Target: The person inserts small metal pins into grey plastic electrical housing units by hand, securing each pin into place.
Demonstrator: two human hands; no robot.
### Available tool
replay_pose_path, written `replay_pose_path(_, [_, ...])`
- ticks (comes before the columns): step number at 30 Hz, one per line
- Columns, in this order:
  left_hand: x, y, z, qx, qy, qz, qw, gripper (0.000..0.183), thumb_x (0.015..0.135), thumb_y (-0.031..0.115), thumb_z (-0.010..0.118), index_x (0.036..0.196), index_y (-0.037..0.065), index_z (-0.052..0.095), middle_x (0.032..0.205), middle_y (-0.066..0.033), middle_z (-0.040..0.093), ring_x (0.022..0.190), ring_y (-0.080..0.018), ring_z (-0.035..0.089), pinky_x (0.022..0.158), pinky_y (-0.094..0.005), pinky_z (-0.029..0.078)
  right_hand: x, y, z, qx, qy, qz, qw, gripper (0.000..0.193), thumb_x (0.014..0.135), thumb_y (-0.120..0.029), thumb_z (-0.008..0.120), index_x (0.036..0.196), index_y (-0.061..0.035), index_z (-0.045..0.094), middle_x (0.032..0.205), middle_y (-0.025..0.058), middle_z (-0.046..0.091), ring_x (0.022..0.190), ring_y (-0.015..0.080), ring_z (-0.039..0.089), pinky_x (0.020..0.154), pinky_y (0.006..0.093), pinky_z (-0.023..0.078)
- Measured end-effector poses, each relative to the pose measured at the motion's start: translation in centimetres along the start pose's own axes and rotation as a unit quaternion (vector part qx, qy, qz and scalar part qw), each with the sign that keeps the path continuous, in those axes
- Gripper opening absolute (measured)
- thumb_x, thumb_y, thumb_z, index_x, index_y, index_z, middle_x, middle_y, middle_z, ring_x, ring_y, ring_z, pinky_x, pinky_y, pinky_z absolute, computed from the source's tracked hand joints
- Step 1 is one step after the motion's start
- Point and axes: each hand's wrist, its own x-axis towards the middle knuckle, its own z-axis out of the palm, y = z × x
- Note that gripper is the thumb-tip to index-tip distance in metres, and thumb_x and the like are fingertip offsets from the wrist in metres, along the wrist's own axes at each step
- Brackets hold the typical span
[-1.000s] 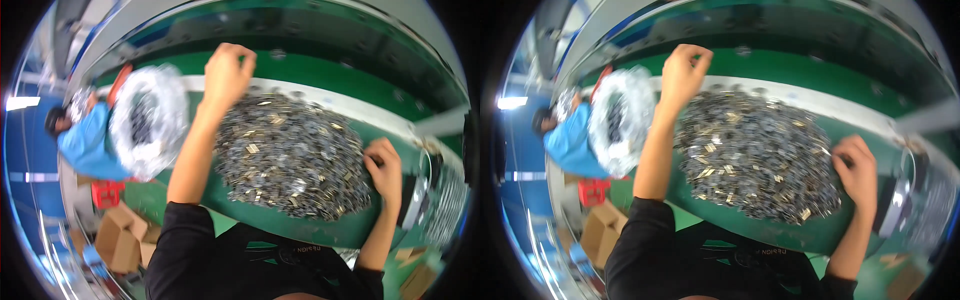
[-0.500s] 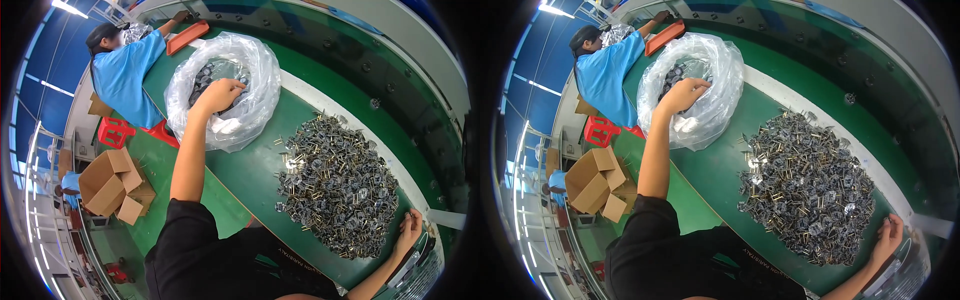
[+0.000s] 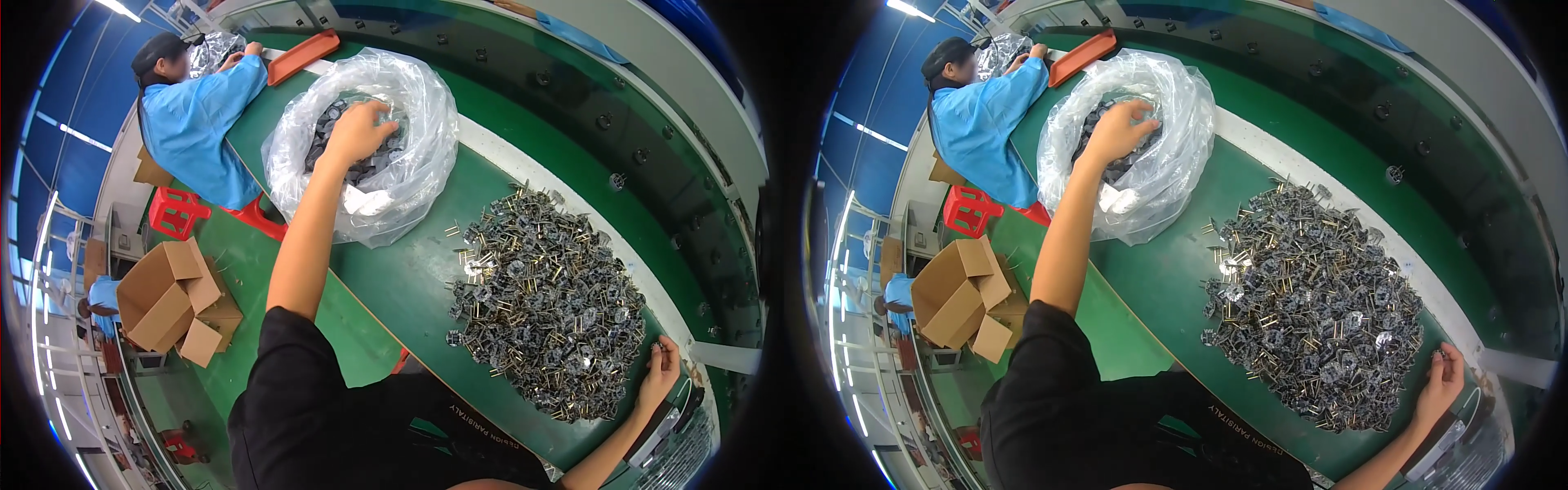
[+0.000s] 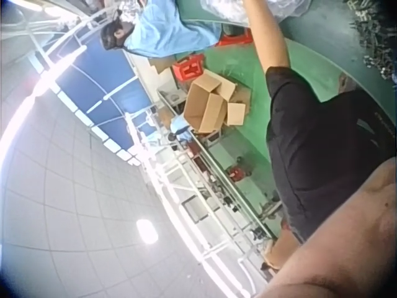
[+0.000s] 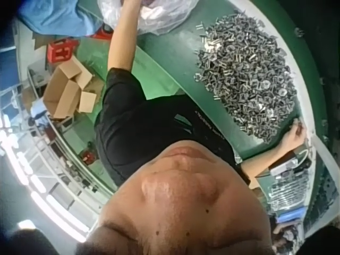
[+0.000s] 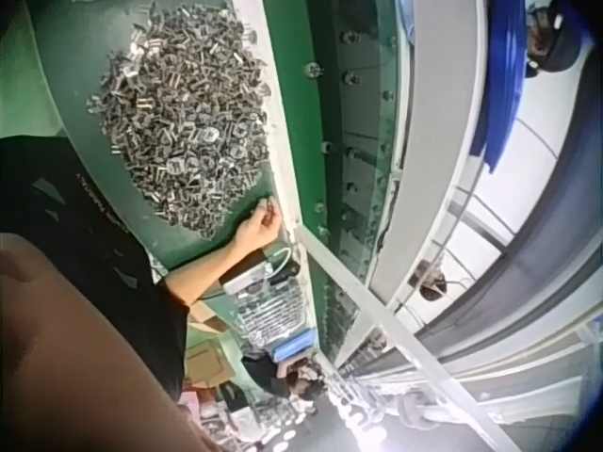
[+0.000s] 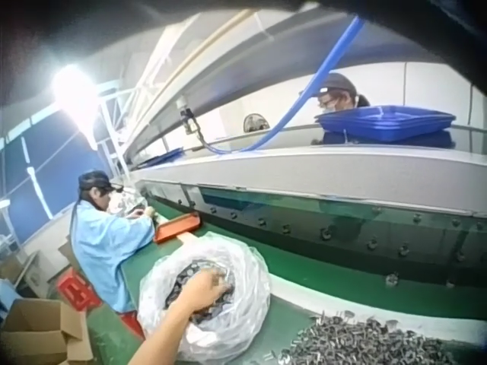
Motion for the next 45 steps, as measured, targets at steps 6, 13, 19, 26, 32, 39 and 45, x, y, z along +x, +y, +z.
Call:
replay_pose_path(6, [1.4, 0.3, 1.8, 0.034, -0.054, -0.014, 0.998, 0.029, 0.067, 0.02, 0.073, 0.09, 0.002, 0.07, 0.086, -0.022, 0.067, 0.088, -0.0359, 0.065, 0.081, -0.0394, 0.05, -0.4, -0.7, 0.5, 0.044, 0.013, 0.002, 0.999, 0.013, 0.088, -0.001, 0.057, 0.101, 0.0, 0.059, 0.077, -0.0041, 0.048, 0.062, 0.0018, 0.036, 0.056, 0.0172, 0.028])
replay_pose_path(13, [0.0, -0.1, 1.5, -0.186, -0.011, -0.125, 0.975, 0.041, 0.065, 0.013, 0.075, 0.101, -0.002, 0.068, 0.085, -0.0105, 0.066, 0.076, -0.0184, 0.061, 0.072, -0.0293, 0.049, -0.7, -1.7, 1.1, -0.032, 0.033, -0.022, 0.999, 0.012, 0.085, 0.002, 0.058, 0.097, -0.0005, 0.057, 0.069, -0.0049, 0.042, 0.06, 0.0025, 0.035, 0.053, 0.0188, 0.027])
replay_pose_path(19, [-0.5, -0.2, 1.6, -0.16, 0.005, -0.124, 0.979, 0.045, 0.071, 0.013, 0.075, 0.111, -0.003, 0.064, 0.087, -0.0099, 0.065, 0.076, -0.0166, 0.061, 0.071, -0.028, 0.048, -1.1, -3.9, 1.3, -0.088, 0.023, -0.049, 0.995, 0.012, 0.079, 0.006, 0.059, 0.089, 0.0003, 0.057, 0.071, 0.0016, 0.044, 0.056, 0.0076, 0.037, 0.051, 0.0228, 0.031])
replay_pose_path(26, [-1.8, 1.1, -0.1, -0.322, 0.1, -0.152, 0.929, 0.037, 0.089, 0.014, 0.061, 0.122, -0.001, 0.052, 0.1, -0.0119, 0.062, 0.082, -0.018, 0.062, 0.066, -0.0289, 0.055, -1.4, -5.3, 1.8, -0.09, 0.022, -0.072, 0.993, 0.013, 0.077, 0.008, 0.061, 0.088, 0.0019, 0.057, 0.074, 0.0046, 0.049, 0.055, 0.0097, 0.04, 0.052, 0.0232, 0.034])
replay_pose_path(32, [-4.8, 11.7, -3.5, -0.475, 0.165, -0.021, 0.864, 0.033, 0.083, 0.002, 0.063, 0.116, -0.001, 0.059, 0.096, -0.0061, 0.06, 0.079, -0.0102, 0.058, 0.067, -0.0239, 0.05, -1.6, -4.8, 0.9, -0.096, 0.039, -0.022, 0.994, 0.012, 0.078, 0.005, 0.065, 0.087, 0.0021, 0.057, 0.077, 0.0034, 0.053, 0.06, 0.0073, 0.044, 0.055, 0.0215, 0.036])
replay_pose_path(39, [-13.3, 26.9, 0.3, -0.52, -0.25, 0.097, 0.811, 0.045, 0.073, -0.009, 0.071, 0.116, -0.002, 0.059, 0.095, -0.0023, 0.059, 0.088, -0.0085, 0.057, 0.076, -0.0217, 0.047, -3.5, -10.2, 2.6, 0.157, 0.003, -0.18, 0.971, 0.016, 0.075, 0.009, 0.065, 0.09, 0.0044, 0.065, 0.086, 0.0118, 0.061, 0.069, 0.0124, 0.056, 0.058, 0.0219, 0.045])
replay_pose_path(45, [-14.7, 31.8, 3.6, -0.429, -0.411, 0.171, 0.786, 0.042, 0.07, -0.011, 0.071, 0.11, -0.004, 0.062, 0.094, -0.0059, 0.06, 0.086, -0.0094, 0.057, 0.073, -0.0216, 0.047, -4.6, -11.4, 3.4, 0.134, 0.021, -0.27, 0.953, 0.019, 0.072, 0.006, 0.072, 0.089, -0.0001, 0.066, 0.086, 0.0087, 0.06, 0.068, 0.0115, 0.055, 0.051, 0.0215, 0.043])
